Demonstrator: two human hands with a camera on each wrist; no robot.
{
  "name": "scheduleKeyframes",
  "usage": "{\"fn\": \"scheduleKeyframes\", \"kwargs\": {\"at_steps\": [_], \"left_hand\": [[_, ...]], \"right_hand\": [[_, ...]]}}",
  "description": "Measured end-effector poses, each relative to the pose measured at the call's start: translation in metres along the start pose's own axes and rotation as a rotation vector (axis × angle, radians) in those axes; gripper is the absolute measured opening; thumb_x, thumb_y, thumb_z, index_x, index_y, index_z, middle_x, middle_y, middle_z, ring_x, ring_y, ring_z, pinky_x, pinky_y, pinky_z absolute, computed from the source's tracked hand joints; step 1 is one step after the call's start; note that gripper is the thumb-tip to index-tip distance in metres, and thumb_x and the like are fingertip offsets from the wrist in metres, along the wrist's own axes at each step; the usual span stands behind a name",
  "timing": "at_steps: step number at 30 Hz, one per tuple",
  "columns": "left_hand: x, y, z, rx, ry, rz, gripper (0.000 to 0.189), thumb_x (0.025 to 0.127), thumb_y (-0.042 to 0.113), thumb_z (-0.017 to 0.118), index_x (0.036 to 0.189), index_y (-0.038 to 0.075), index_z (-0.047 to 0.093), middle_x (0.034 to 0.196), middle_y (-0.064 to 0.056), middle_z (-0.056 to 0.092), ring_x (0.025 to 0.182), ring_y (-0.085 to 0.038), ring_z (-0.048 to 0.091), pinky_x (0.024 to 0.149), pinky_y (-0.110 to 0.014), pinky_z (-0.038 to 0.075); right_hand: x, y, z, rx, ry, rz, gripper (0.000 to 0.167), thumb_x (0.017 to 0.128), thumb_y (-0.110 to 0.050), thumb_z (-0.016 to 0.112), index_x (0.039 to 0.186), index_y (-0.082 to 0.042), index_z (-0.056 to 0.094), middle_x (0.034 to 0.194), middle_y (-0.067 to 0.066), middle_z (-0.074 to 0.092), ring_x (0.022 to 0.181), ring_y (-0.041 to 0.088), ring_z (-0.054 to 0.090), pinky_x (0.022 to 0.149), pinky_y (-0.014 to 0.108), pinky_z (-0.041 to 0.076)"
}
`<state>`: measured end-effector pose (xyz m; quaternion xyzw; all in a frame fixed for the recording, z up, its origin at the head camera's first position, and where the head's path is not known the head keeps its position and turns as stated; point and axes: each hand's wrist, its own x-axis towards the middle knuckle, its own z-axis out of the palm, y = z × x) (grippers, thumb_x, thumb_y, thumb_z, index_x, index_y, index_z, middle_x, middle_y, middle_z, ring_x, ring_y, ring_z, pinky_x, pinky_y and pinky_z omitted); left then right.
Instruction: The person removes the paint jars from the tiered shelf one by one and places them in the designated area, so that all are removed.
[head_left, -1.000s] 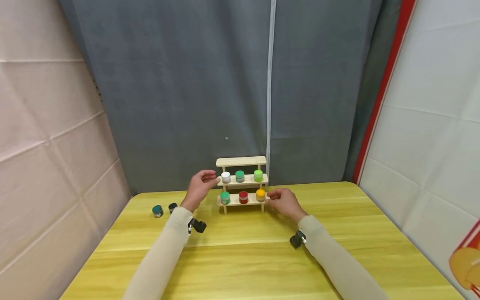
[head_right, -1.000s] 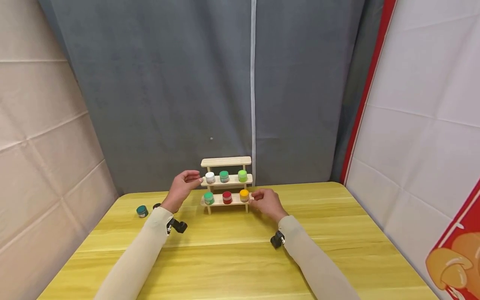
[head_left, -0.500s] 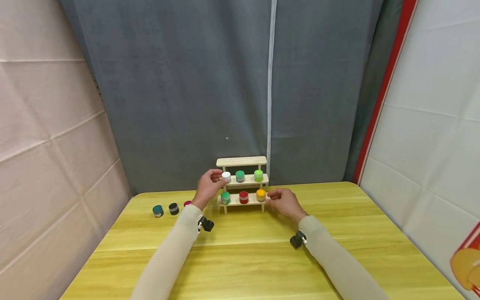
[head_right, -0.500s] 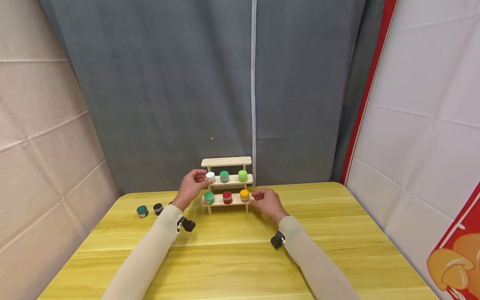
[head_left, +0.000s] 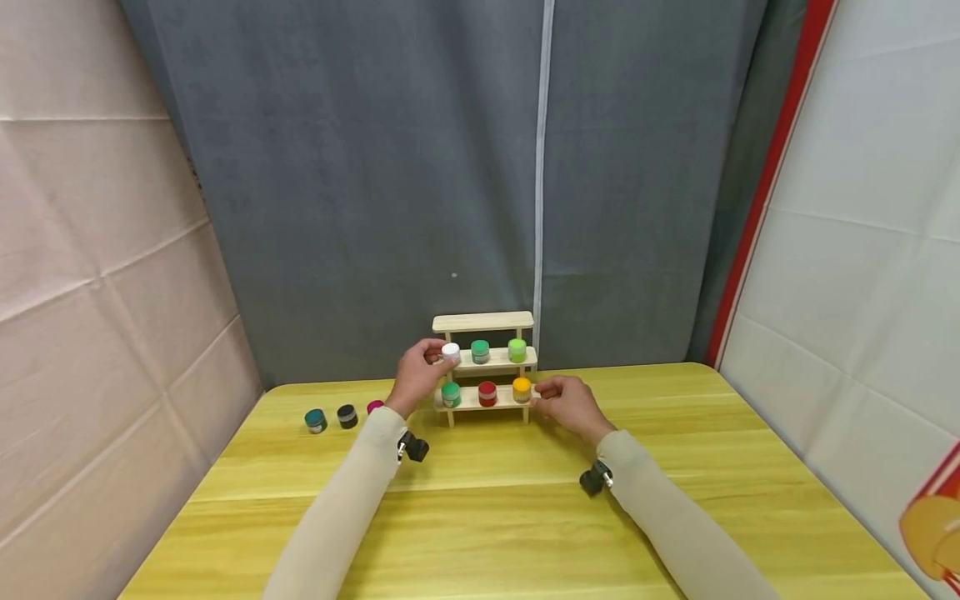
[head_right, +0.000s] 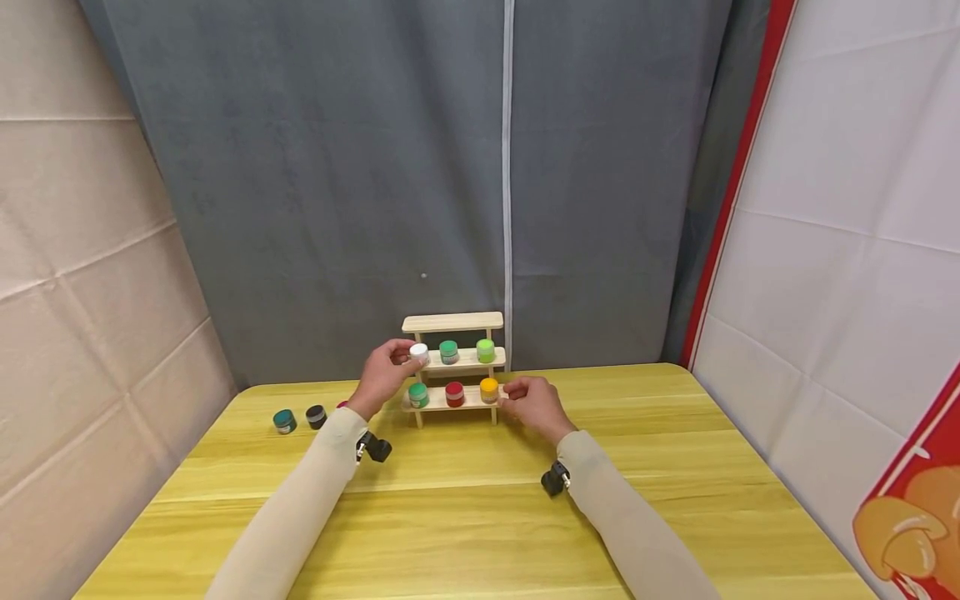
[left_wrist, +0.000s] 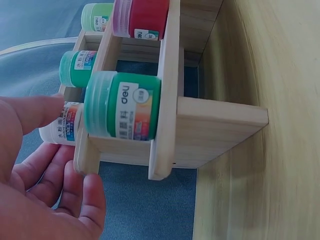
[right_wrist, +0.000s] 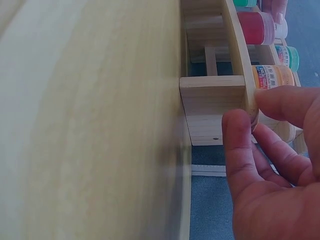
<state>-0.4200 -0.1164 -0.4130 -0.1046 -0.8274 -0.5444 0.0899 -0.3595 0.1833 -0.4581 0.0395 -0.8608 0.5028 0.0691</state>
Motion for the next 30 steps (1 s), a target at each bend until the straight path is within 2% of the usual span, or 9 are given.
{"fn": "scheduleKeyframes", "kwargs": {"at_steps": [5, 15, 19, 30], "left_hand": [[-0.002, 0.0, -0.004, -0.021, -0.013, -0.014, 0.044, 0.093, 0.027, 0.084, 0.131, 0.01, 0.067, 0.127, -0.012, 0.069, 0.121, -0.032, 0.063, 0.107, -0.048, 0.054], [-0.01, -0.003, -0.019, -0.029, -0.049, 0.019, 0.044, 0.095, 0.029, 0.082, 0.133, 0.013, 0.066, 0.13, -0.011, 0.069, 0.124, -0.031, 0.065, 0.108, -0.05, 0.053], [-0.013, -0.004, -0.026, -0.057, -0.058, 0.009, 0.044, 0.095, 0.029, 0.082, 0.132, 0.012, 0.066, 0.132, -0.013, 0.068, 0.125, -0.033, 0.065, 0.108, -0.052, 0.054], [-0.023, -0.017, -0.043, -0.094, -0.088, -0.011, 0.048, 0.096, 0.03, 0.082, 0.135, 0.01, 0.064, 0.134, -0.014, 0.068, 0.126, -0.031, 0.066, 0.107, -0.046, 0.057]], "right_hand": [[0.001, 0.0, 0.0, 0.01, 0.001, 0.002, 0.028, 0.091, -0.016, 0.082, 0.114, -0.002, 0.077, 0.105, 0.013, 0.076, 0.083, 0.017, 0.069, 0.071, 0.029, 0.061], [0.001, 0.002, -0.001, 0.019, -0.004, 0.007, 0.029, 0.091, -0.015, 0.082, 0.115, -0.001, 0.076, 0.106, 0.015, 0.077, 0.084, 0.018, 0.071, 0.071, 0.029, 0.061], [0.001, 0.003, -0.001, 0.012, -0.007, 0.004, 0.029, 0.091, -0.015, 0.082, 0.116, 0.0, 0.076, 0.107, 0.016, 0.077, 0.084, 0.018, 0.071, 0.071, 0.029, 0.061], [0.002, 0.002, -0.002, -0.001, -0.01, -0.007, 0.03, 0.09, -0.016, 0.082, 0.115, -0.001, 0.077, 0.107, 0.015, 0.077, 0.087, 0.019, 0.071, 0.07, 0.028, 0.061]]}}
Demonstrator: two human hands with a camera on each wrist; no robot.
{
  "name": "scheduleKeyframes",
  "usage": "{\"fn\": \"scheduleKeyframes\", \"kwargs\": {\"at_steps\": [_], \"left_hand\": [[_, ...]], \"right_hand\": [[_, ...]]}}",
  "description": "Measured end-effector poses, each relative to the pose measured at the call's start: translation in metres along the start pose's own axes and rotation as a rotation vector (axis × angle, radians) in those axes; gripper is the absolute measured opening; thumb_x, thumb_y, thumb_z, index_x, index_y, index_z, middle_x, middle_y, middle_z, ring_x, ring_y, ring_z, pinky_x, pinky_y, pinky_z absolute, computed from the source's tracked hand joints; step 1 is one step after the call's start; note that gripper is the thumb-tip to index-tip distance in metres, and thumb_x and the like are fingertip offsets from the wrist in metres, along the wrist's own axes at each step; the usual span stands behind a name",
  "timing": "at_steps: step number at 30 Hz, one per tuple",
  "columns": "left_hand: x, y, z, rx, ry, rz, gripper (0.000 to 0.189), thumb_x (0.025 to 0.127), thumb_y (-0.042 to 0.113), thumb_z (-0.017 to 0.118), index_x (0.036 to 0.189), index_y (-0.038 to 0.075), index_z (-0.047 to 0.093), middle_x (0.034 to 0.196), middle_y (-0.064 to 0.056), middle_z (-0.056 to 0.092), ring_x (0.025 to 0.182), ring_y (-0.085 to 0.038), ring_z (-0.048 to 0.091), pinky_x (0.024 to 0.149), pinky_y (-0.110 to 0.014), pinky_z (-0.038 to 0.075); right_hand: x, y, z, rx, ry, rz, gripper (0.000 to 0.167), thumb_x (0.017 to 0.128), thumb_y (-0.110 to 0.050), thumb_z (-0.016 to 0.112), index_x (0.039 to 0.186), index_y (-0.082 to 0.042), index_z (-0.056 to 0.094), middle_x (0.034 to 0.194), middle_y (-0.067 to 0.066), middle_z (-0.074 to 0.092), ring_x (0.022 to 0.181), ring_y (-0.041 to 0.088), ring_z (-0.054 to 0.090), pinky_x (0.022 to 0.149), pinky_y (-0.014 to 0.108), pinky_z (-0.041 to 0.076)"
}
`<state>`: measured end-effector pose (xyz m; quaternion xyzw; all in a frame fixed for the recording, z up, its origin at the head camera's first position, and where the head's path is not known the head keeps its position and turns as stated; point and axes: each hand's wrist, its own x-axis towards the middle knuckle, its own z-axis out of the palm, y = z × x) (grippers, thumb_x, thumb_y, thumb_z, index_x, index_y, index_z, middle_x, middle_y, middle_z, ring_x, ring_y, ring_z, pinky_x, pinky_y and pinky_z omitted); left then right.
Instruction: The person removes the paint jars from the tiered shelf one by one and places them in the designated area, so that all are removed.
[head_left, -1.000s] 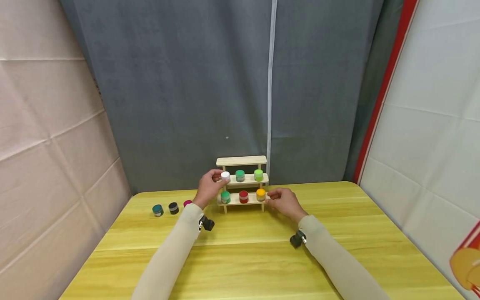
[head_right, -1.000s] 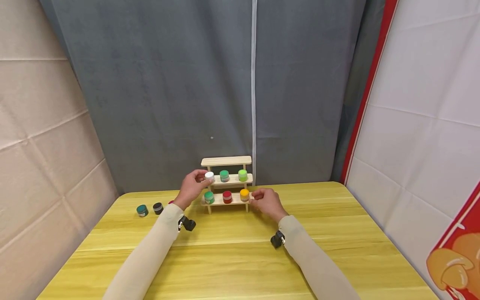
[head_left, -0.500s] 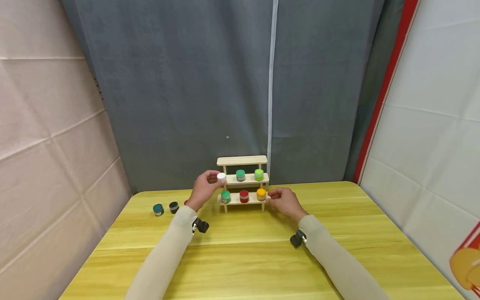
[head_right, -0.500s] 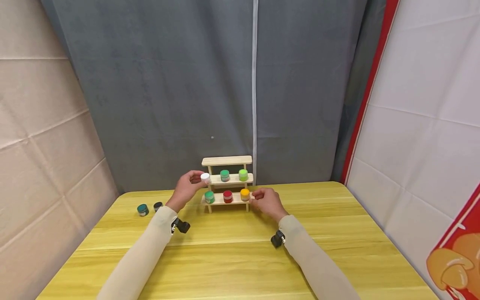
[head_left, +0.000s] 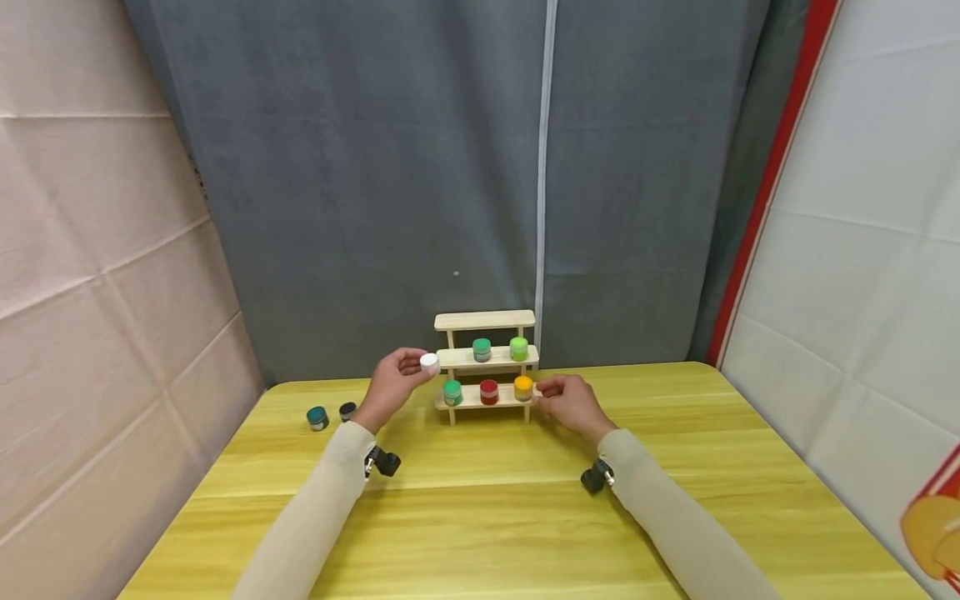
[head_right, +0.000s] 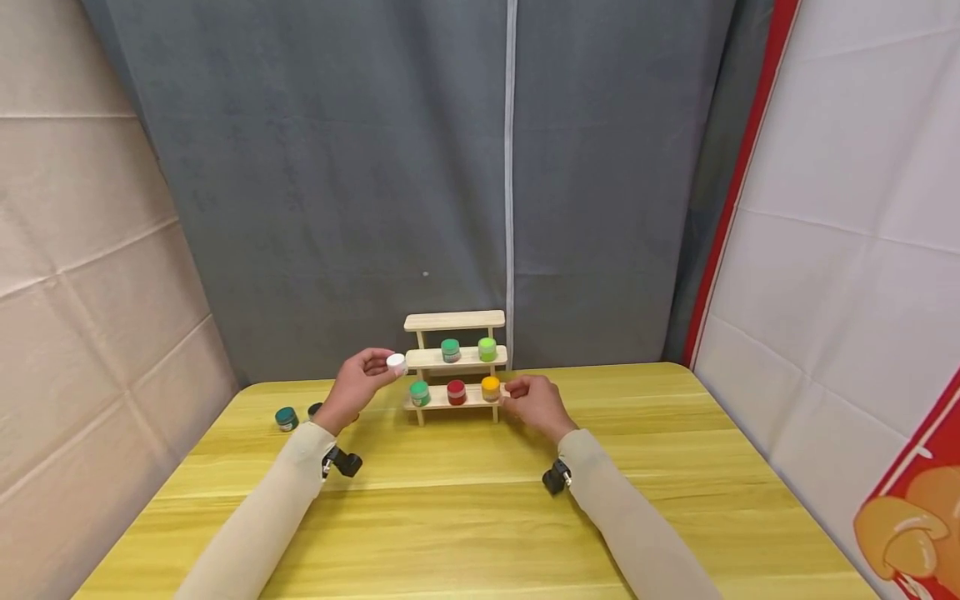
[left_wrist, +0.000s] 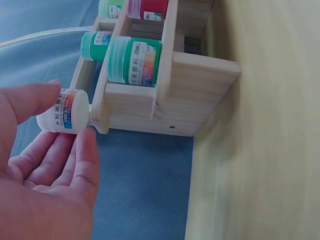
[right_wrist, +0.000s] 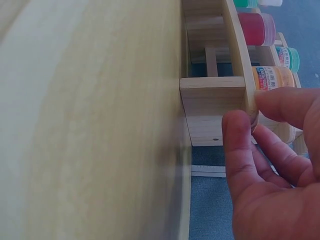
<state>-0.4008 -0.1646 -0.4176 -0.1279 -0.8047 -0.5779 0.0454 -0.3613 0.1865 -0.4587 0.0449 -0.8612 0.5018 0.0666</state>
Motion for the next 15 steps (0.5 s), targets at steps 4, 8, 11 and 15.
{"fn": "scheduleKeyframes", "kwargs": {"at_steps": [4, 8, 11, 15], "left_hand": [[-0.006, -0.005, -0.005, 0.004, -0.013, 0.001, 0.05, 0.097, 0.029, 0.08, 0.139, 0.01, 0.062, 0.136, -0.014, 0.067, 0.127, -0.032, 0.066, 0.107, -0.047, 0.056], [-0.011, -0.01, -0.012, 0.014, -0.021, -0.015, 0.053, 0.098, 0.029, 0.079, 0.143, 0.01, 0.06, 0.137, -0.013, 0.066, 0.129, -0.032, 0.065, 0.108, -0.047, 0.056], [-0.015, -0.014, -0.017, 0.035, -0.022, -0.027, 0.054, 0.097, 0.032, 0.08, 0.143, 0.012, 0.061, 0.138, -0.011, 0.066, 0.13, -0.031, 0.064, 0.107, -0.047, 0.056], [-0.023, -0.018, -0.024, 0.063, -0.023, -0.028, 0.055, 0.096, 0.036, 0.081, 0.143, 0.014, 0.062, 0.139, -0.011, 0.066, 0.131, -0.031, 0.064, 0.106, -0.048, 0.056]], "right_hand": [[0.001, 0.0, -0.002, 0.009, -0.001, 0.003, 0.029, 0.09, -0.015, 0.083, 0.115, -0.001, 0.077, 0.106, 0.015, 0.077, 0.086, 0.019, 0.071, 0.07, 0.028, 0.061], [0.0, 0.001, -0.002, 0.007, -0.005, 0.006, 0.03, 0.091, -0.016, 0.082, 0.115, -0.001, 0.076, 0.106, 0.015, 0.077, 0.086, 0.019, 0.071, 0.07, 0.027, 0.06], [0.0, 0.002, -0.003, 0.002, -0.003, 0.006, 0.03, 0.091, -0.016, 0.082, 0.116, -0.001, 0.076, 0.106, 0.015, 0.077, 0.087, 0.019, 0.071, 0.071, 0.027, 0.06], [0.002, 0.001, -0.003, 0.003, -0.001, 0.006, 0.03, 0.091, -0.017, 0.083, 0.116, -0.001, 0.077, 0.107, 0.014, 0.077, 0.087, 0.019, 0.071, 0.071, 0.027, 0.06]]}}
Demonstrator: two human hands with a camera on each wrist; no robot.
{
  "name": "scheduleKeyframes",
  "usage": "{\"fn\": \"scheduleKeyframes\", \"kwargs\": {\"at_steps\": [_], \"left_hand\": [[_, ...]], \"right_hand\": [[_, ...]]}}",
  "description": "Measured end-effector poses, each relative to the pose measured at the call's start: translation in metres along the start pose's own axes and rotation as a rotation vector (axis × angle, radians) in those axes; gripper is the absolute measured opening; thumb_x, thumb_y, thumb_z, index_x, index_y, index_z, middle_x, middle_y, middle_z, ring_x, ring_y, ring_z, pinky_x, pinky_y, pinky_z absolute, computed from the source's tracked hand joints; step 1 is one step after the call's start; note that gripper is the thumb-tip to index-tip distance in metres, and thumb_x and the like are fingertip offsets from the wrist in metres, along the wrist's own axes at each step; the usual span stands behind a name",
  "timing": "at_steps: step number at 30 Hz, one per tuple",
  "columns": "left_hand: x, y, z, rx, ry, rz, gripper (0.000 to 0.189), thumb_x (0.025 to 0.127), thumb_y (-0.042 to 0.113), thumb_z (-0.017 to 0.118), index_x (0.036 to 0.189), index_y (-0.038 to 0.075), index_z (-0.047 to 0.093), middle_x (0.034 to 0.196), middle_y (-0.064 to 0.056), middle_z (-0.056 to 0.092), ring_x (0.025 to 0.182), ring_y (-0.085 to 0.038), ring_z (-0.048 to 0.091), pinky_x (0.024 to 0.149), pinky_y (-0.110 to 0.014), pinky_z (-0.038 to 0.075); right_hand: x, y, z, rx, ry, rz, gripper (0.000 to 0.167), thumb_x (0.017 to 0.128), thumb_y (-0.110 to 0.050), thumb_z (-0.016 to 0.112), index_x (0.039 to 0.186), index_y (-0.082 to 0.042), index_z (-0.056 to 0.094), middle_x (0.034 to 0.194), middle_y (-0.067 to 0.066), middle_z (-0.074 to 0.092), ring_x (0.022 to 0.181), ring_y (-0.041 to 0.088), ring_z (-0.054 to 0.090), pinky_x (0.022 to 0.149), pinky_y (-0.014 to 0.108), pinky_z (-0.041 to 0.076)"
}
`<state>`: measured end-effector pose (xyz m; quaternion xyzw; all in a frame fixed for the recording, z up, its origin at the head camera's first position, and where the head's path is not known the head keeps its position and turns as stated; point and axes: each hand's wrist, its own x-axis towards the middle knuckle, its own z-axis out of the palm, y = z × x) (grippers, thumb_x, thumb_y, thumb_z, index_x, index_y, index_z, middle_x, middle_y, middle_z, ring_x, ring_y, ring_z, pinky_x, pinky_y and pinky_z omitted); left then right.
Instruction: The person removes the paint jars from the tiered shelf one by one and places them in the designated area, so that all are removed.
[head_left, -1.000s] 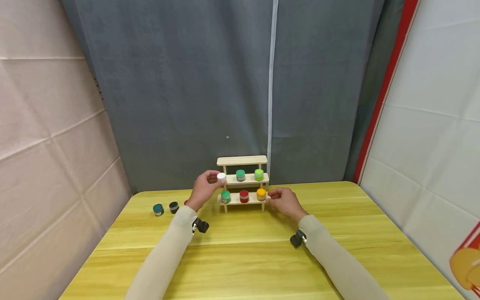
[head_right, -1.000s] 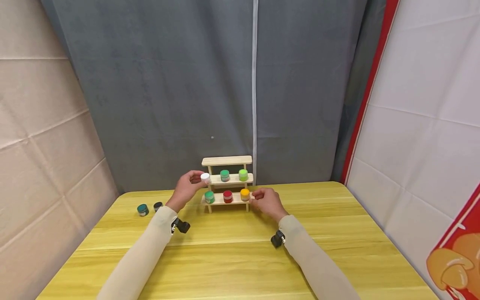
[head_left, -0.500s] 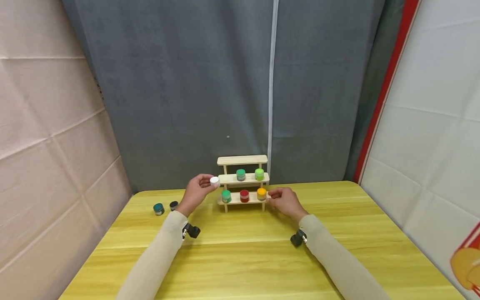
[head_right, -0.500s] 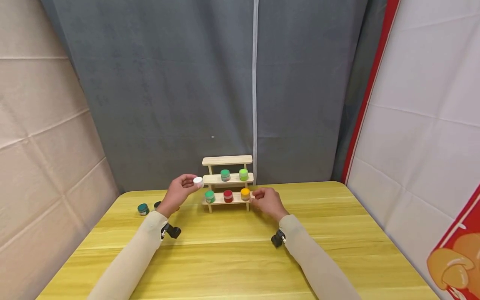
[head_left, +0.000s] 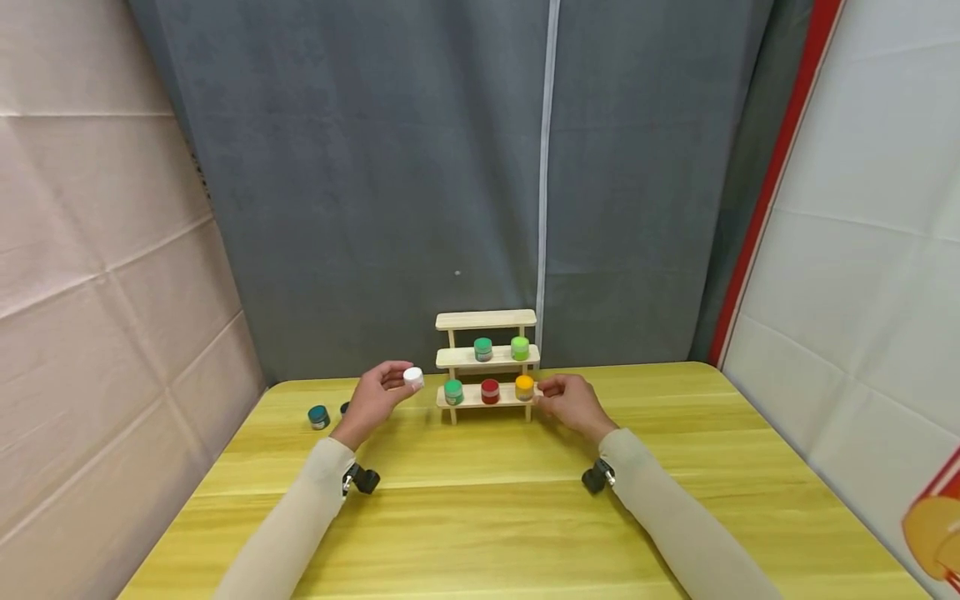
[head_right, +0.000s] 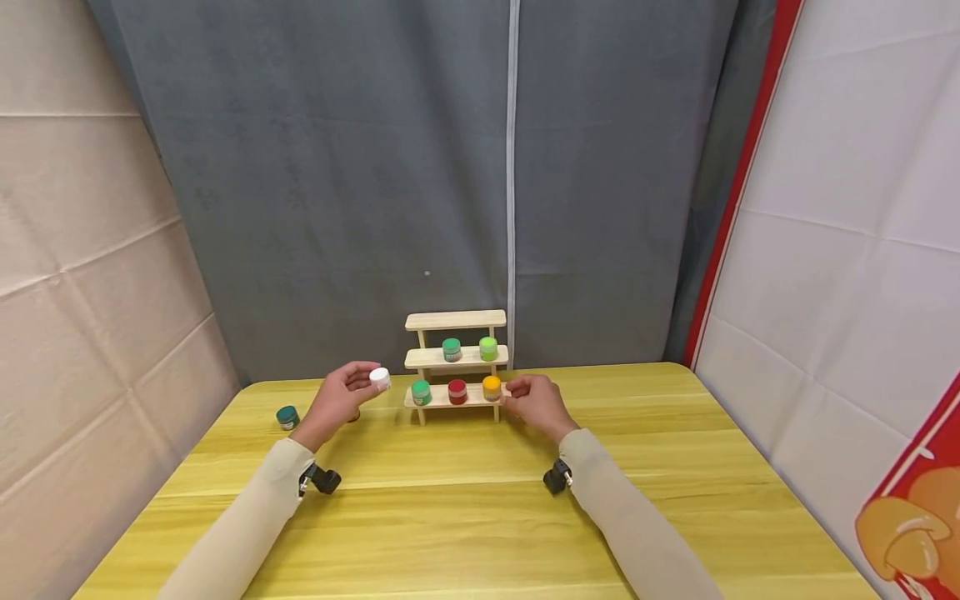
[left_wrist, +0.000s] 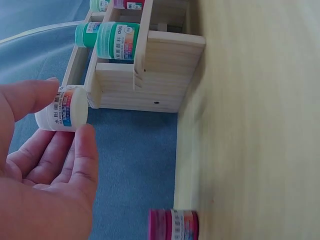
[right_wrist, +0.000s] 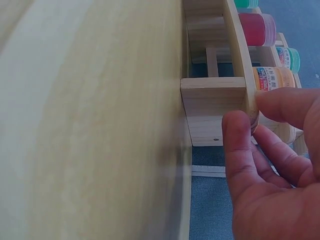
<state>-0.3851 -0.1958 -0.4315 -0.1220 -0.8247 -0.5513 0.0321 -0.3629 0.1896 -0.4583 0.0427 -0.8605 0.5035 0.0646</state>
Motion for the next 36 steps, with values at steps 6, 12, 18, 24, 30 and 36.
{"fn": "scheduleKeyframes", "kwargs": {"at_steps": [6, 12, 18, 24, 30, 36], "left_hand": [[-0.012, -0.008, -0.01, 0.036, 0.0, -0.031, 0.054, 0.094, 0.039, 0.082, 0.14, 0.016, 0.063, 0.136, -0.01, 0.067, 0.125, -0.029, 0.066, 0.099, -0.047, 0.059], [-0.024, -0.01, -0.021, 0.044, 0.012, -0.063, 0.053, 0.096, 0.036, 0.081, 0.14, 0.013, 0.062, 0.134, -0.013, 0.067, 0.118, -0.027, 0.066, 0.094, -0.045, 0.061], [-0.033, -0.019, -0.034, 0.028, 0.007, -0.062, 0.055, 0.097, 0.033, 0.08, 0.142, 0.009, 0.061, 0.134, -0.016, 0.067, 0.119, -0.029, 0.067, 0.099, -0.048, 0.06], [-0.042, -0.029, -0.047, 0.044, -0.011, -0.054, 0.053, 0.098, 0.029, 0.079, 0.143, 0.008, 0.06, 0.134, -0.016, 0.067, 0.117, -0.026, 0.067, 0.099, -0.044, 0.059], [-0.047, -0.037, -0.053, 0.084, 0.008, -0.091, 0.051, 0.098, 0.028, 0.079, 0.14, 0.007, 0.062, 0.135, -0.015, 0.067, 0.115, -0.021, 0.066, 0.089, -0.02, 0.056], [-0.049, -0.045, -0.055, 0.055, -0.014, -0.114, 0.052, 0.096, 0.025, 0.081, 0.139, 0.001, 0.061, 0.135, -0.019, 0.066, 0.114, -0.02, 0.066, 0.087, -0.018, 0.056]], "right_hand": [[0.001, 0.001, 0.001, 0.017, -0.002, 0.004, 0.029, 0.091, -0.015, 0.082, 0.115, 0.0, 0.076, 0.106, 0.014, 0.077, 0.085, 0.017, 0.07, 0.071, 0.028, 0.061], [0.0, 0.0, 0.002, 0.016, -0.009, 0.003, 0.03, 0.091, -0.015, 0.082, 0.116, 0.0, 0.076, 0.106, 0.016, 0.077, 0.084, 0.019, 0.071, 0.069, 0.028, 0.061], [0.0, 0.0, 0.002, 0.013, -0.007, 0.008, 0.031, 0.09, -0.016, 0.082, 0.116, 0.0, 0.076, 0.106, 0.016, 0.076, 0.086, 0.019, 0.07, 0.07, 0.026, 0.06], [0.0, -0.001, 0.002, 0.006, -0.002, 0.019, 0.03, 0.091, -0.016, 0.082, 0.116, -0.001, 0.076, 0.107, 0.015, 0.077, 0.089, 0.02, 0.07, 0.072, 0.027, 0.06], [-0.001, -0.001, 0.002, 0.001, 0.004, 0.019, 0.029, 0.09, -0.016, 0.083, 0.115, -0.001, 0.076, 0.105, 0.014, 0.077, 0.089, 0.02, 0.07, 0.073, 0.028, 0.06], [-0.001, -0.001, 0.003, 0.001, 0.009, 0.014, 0.029, 0.09, -0.016, 0.083, 0.114, -0.002, 0.076, 0.105, 0.013, 0.077, 0.088, 0.018, 0.07, 0.073, 0.029, 0.061]]}}
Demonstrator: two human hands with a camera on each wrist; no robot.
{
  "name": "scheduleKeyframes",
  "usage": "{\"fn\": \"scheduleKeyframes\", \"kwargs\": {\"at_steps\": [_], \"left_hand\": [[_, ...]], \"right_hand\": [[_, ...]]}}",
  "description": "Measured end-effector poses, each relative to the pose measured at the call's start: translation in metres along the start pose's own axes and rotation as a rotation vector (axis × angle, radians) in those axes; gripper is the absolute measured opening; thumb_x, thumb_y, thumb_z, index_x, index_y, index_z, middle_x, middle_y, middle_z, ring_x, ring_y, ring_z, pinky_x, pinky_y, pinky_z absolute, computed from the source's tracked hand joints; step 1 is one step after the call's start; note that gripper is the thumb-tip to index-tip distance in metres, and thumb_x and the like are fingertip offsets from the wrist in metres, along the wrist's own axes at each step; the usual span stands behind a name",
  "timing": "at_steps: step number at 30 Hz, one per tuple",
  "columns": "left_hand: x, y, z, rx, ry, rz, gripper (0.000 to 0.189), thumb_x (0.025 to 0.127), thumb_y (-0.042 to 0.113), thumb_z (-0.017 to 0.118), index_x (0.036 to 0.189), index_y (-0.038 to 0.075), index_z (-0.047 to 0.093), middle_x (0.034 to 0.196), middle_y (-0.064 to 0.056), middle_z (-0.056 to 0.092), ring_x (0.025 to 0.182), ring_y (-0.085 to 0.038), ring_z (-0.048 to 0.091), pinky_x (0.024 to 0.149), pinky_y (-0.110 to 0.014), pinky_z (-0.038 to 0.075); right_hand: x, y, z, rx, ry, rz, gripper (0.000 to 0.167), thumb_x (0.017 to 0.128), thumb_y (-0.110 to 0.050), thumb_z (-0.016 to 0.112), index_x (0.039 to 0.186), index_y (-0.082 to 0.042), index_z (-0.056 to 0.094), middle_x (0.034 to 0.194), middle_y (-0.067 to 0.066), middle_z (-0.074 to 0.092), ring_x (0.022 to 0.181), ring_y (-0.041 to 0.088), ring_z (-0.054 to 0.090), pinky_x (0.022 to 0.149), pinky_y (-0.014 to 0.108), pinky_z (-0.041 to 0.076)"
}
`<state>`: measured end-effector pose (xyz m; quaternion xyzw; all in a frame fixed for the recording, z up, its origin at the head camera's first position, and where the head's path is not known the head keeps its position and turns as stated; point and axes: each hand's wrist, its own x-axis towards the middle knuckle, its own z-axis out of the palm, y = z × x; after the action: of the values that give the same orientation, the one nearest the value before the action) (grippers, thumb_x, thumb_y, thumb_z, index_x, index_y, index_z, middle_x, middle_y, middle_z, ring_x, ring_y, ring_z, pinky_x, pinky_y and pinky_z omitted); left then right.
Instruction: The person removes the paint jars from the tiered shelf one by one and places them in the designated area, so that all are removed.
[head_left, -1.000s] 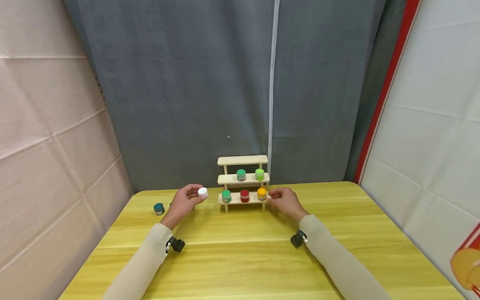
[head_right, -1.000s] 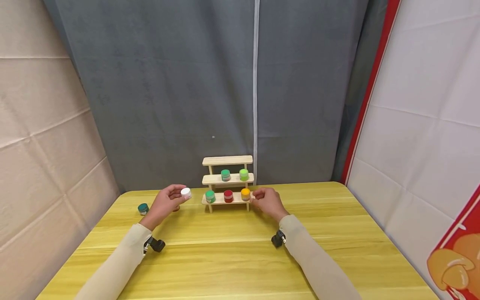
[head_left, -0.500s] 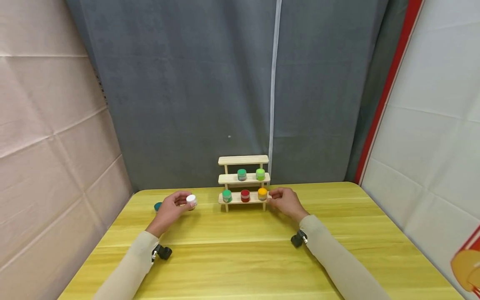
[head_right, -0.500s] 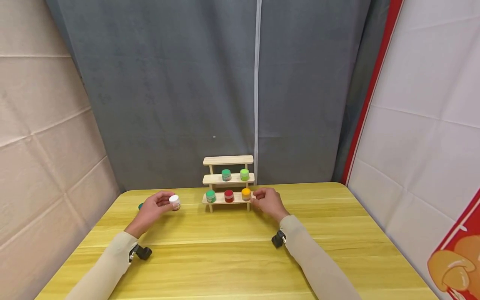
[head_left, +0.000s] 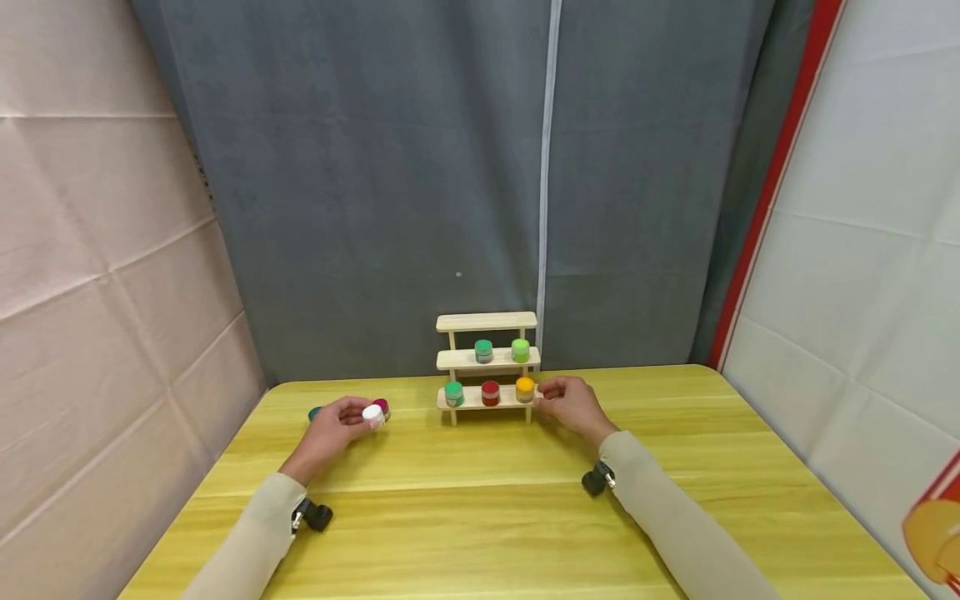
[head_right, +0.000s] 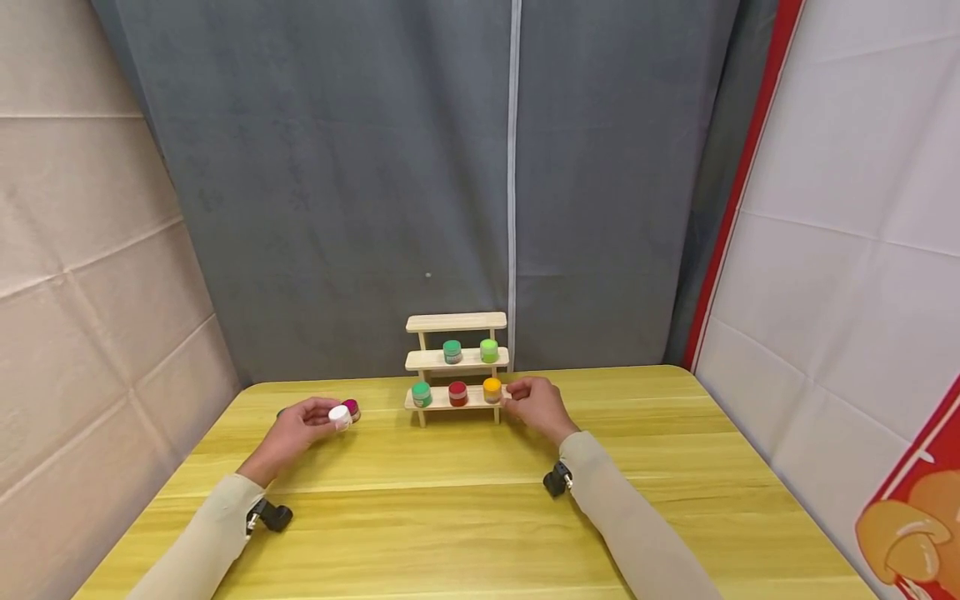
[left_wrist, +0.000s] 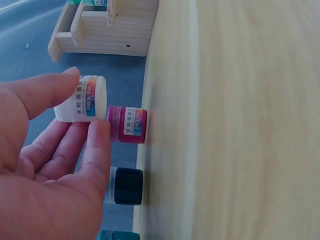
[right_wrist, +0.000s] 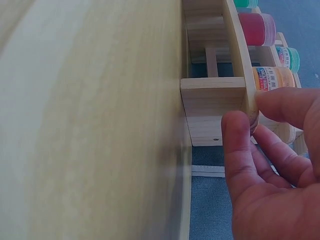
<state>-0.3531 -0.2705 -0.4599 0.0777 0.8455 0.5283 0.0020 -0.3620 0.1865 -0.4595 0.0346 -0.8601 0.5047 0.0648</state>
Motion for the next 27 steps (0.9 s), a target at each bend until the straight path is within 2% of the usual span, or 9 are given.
{"fn": "scheduleKeyframes", "kwargs": {"at_steps": [5, 11, 16, 27], "left_hand": [[0.0, -0.007, 0.0, -0.031, -0.054, -0.019, 0.051, 0.096, 0.017, 0.08, 0.138, -0.003, 0.06, 0.134, -0.021, 0.067, 0.111, -0.019, 0.067, 0.086, -0.019, 0.057], [0.0, -0.013, -0.002, -0.018, -0.09, -0.041, 0.047, 0.097, 0.015, 0.079, 0.136, -0.003, 0.061, 0.131, -0.019, 0.068, 0.108, -0.016, 0.065, 0.086, -0.02, 0.055], [0.001, -0.017, -0.002, 0.008, -0.087, -0.045, 0.047, 0.096, 0.018, 0.08, 0.135, -0.002, 0.062, 0.128, -0.018, 0.069, 0.104, -0.019, 0.063, 0.086, -0.025, 0.054], [0.0, -0.014, 0.001, 0.043, -0.076, -0.066, 0.049, 0.093, 0.018, 0.083, 0.133, -0.002, 0.063, 0.128, -0.018, 0.069, 0.111, -0.022, 0.067, 0.088, -0.025, 0.057]], "right_hand": [[0.001, 0.001, 0.0, -0.008, -0.001, -0.002, 0.029, 0.09, -0.017, 0.083, 0.114, -0.003, 0.077, 0.105, 0.012, 0.077, 0.088, 0.018, 0.07, 0.074, 0.029, 0.061], [0.0, 0.001, -0.001, -0.009, 0.002, -0.004, 0.029, 0.089, -0.016, 0.083, 0.115, -0.003, 0.077, 0.106, 0.011, 0.077, 0.089, 0.018, 0.07, 0.074, 0.029, 0.06], [-0.002, -0.001, -0.002, -0.011, -0.001, 0.0, 0.03, 0.09, -0.016, 0.083, 0.116, -0.003, 0.077, 0.107, 0.012, 0.077, 0.091, 0.019, 0.07, 0.077, 0.03, 0.06], [0.0, 0.0, -0.001, -0.002, -0.005, 0.014, 0.029, 0.09, -0.015, 0.083, 0.115, -0.003, 0.077, 0.106, 0.011, 0.077, 0.089, 0.018, 0.07, 0.076, 0.03, 0.061]]}}
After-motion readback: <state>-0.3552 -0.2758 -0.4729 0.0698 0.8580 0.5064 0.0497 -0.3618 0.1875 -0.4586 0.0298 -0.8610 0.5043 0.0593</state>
